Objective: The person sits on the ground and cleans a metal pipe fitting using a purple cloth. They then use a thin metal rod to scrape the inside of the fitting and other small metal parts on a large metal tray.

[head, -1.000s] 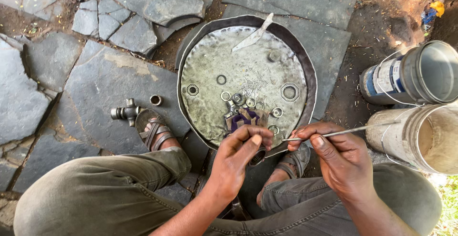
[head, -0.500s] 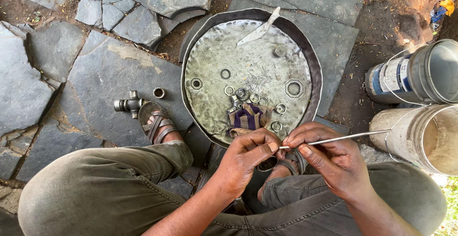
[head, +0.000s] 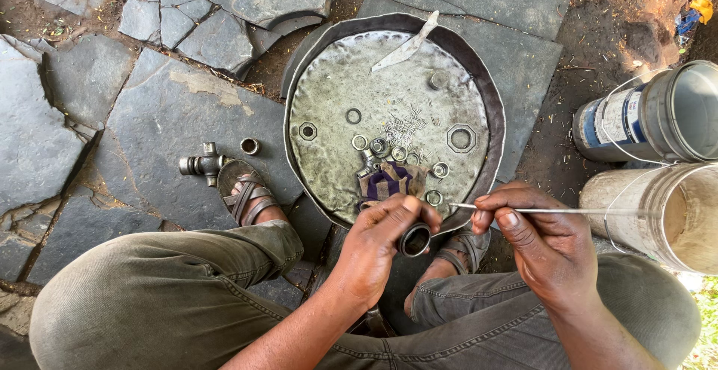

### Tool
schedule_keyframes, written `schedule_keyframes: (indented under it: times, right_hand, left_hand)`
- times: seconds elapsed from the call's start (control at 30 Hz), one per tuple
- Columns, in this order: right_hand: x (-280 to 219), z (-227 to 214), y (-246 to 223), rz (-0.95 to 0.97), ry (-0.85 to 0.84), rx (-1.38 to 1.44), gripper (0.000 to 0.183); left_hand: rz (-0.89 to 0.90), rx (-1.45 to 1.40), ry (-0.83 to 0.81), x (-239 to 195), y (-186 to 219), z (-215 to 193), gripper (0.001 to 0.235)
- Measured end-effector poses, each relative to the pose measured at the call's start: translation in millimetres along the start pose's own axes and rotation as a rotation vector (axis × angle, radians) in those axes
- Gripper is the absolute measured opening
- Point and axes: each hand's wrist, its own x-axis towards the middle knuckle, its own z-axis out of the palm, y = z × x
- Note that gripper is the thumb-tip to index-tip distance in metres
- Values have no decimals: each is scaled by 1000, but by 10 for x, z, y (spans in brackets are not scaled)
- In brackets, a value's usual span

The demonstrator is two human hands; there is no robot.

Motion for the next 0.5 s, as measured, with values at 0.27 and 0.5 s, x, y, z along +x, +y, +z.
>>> schedule_keyframes:
  times: [0.27,0.5]
  right_hand:
    - [49,295,-63,-241,-36,-678,33]
    - [127,494,-42,-364,-190,-951,66]
  left_hand:
    - [131,-128,25,39,-56,9,64]
    - [59,-132,-12,6,-25,61,68]
